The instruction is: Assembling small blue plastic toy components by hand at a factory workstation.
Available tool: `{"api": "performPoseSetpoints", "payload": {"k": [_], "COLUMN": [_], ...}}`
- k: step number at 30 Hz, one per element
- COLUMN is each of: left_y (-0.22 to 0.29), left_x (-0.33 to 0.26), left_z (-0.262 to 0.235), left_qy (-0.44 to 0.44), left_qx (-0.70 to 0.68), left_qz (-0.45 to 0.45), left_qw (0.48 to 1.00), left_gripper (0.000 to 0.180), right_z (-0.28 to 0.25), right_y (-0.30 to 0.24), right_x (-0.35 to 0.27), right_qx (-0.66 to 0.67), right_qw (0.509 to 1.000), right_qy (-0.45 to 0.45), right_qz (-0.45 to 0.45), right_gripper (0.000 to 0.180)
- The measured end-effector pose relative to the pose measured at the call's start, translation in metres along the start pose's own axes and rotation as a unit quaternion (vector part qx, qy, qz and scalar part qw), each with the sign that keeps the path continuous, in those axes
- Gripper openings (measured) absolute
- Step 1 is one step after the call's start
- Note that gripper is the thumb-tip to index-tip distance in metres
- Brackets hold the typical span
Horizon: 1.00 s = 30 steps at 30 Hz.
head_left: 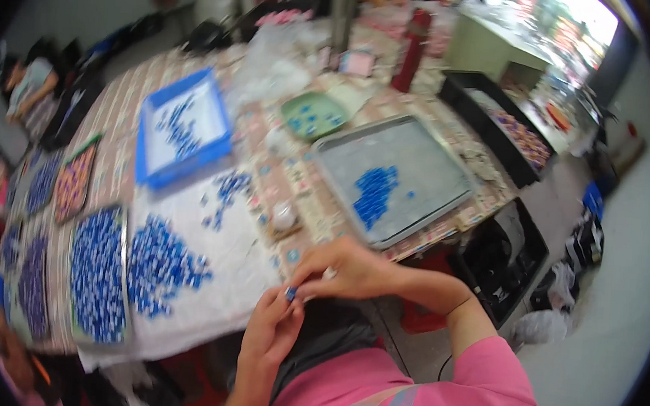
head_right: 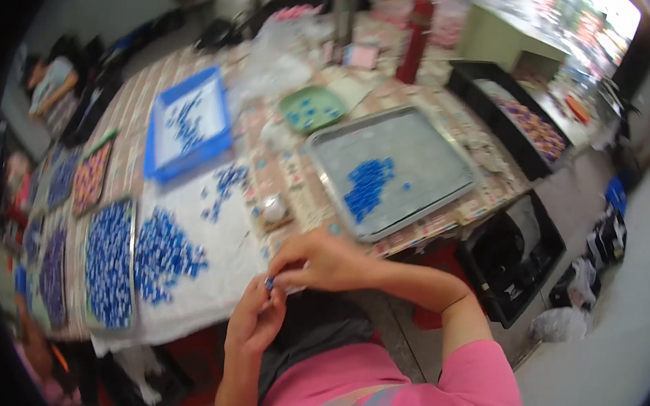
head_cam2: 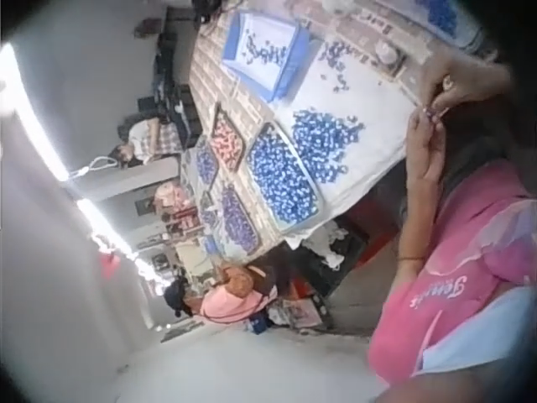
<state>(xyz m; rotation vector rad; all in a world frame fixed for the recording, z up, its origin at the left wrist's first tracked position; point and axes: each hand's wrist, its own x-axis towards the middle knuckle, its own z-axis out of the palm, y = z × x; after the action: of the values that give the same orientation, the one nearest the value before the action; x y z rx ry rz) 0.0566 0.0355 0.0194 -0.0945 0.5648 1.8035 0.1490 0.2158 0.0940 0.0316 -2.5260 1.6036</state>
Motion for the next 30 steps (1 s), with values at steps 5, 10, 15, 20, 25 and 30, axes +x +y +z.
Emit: {"api": "performPoseSetpoints", "payload": {"k": [5, 10, 15, 20, 25, 30], "left_y": [-0.015, -0.023, -0.022, -0.024, -0.025, -0.027], "left_x": [-0.016, -0.022, -0.023, -0.017, -0.018, -0.024], "left_z": [0.017, 0.02, 0.029, 0.028, 0.028, 0.029], "left_qy": [0.006, -0.024, -0.041, -0.03, -0.032, -0.017], "left_qx": [0.006, 0.059, 0.085, 0.063, 0.046, 0.052], "left_qz": [-0.01, -0.015, -0.011, -0.026, -0.036, -0.044], "left_qw": [1.0, 0.998, 0.995, 0.997, 0.998, 0.998], "left_gripper": [0.014, 0.013, 0.011, 0.012, 0.014, 0.014], "right_z": [-0.003, 0.002, -0.001, -0.001, -0.001, 0.004], "right_y": [-0.008, -0.01, -0.013, -0.004, -0.006, -0.005], "right_x": [-0.026, -0.046, -0.051, -0.052, -0.054, -0.06], "right_qx": [0.02, 0.044, 0.042, 0.046, 0.053, 0.035], "right_qw": [1.0, 0.995, 0.993, 0.991, 0.995, 0.997], "right_qy": [0.009, 0.053, 0.058, 0.081, 0.06, 0.044], "right_qz": [-0.011, -0.069, -0.096, -0.1, -0.055, -0.057], "right_gripper": [0.014, 0.011, 0.013, 0.01, 0.015, 0.019]}}
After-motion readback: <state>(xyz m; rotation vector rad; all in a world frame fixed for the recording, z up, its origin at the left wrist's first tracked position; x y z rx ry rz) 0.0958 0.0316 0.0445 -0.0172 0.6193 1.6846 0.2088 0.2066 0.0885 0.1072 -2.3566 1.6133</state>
